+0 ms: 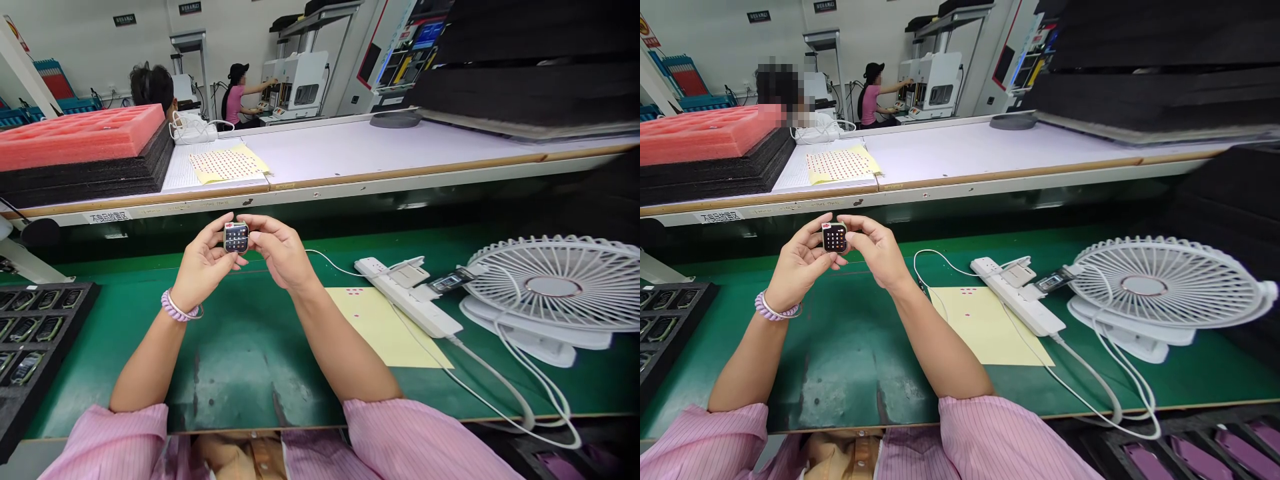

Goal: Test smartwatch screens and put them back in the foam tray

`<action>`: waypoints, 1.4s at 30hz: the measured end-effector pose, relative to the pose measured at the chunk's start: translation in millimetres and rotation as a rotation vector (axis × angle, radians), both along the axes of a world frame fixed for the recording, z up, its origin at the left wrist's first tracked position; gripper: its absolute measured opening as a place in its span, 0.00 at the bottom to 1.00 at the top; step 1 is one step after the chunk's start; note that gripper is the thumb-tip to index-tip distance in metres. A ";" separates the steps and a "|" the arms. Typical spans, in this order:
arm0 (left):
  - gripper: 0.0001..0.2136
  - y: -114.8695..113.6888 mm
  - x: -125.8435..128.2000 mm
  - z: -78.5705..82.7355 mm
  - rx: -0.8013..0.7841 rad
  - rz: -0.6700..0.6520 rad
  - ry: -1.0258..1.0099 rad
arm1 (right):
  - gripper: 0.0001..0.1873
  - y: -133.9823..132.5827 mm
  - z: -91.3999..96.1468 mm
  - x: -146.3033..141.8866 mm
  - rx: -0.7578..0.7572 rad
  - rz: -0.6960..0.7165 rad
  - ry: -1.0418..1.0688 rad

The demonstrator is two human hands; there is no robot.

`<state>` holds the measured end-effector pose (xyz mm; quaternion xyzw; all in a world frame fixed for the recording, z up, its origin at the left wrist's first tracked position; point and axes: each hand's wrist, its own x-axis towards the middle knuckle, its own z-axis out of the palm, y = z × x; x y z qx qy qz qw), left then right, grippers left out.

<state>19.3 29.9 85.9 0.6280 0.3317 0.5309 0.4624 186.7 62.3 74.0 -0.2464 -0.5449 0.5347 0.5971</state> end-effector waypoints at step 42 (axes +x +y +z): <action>0.29 -2.4 5.5 -2.6 0.157 0.167 -0.022 | 0.16 7.5 -28.3 0.9 1.187 -1.103 -0.736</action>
